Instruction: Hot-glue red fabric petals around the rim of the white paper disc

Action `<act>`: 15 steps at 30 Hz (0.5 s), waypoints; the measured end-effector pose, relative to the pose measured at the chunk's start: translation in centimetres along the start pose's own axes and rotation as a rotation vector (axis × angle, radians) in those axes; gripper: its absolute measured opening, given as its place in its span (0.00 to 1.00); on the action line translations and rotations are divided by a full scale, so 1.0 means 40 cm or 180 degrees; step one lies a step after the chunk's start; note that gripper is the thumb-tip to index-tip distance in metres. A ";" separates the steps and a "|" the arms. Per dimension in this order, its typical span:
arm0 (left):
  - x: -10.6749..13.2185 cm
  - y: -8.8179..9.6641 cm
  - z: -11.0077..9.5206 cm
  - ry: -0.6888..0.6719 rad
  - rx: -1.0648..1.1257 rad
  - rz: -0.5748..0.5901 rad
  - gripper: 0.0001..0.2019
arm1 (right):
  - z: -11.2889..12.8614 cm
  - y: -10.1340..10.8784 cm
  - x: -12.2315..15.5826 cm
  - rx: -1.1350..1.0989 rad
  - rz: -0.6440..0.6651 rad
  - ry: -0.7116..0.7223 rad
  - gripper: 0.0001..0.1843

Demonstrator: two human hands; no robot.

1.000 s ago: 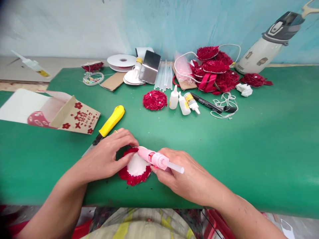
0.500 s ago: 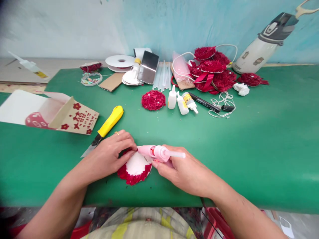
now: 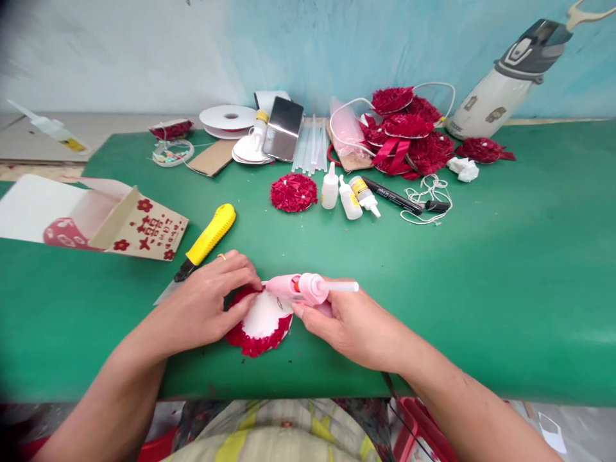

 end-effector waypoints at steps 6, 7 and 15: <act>0.000 0.014 0.001 0.0043 0.0222 -0.0069 0.07 | 0.022 -0.012 -0.001 0.0128 -0.0024 0.0309 0.11; 0.001 0.017 0.004 0.0084 0.0269 -0.0114 0.06 | 0.022 -0.013 -0.001 0.0148 -0.0019 0.0288 0.11; 0.012 0.030 0.024 0.0304 0.0516 -0.0385 0.06 | 0.007 -0.007 0.003 0.0333 -0.0099 0.0183 0.15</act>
Point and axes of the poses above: each hand's wrist, its own x-axis away from the middle knuckle, its own y-axis out of the back of the hand, z = x × y, the point moved 3 cm from there along -x, towards the middle knuckle, and after that the axes turned 8 degrees about -y, right-handed, at the moved point
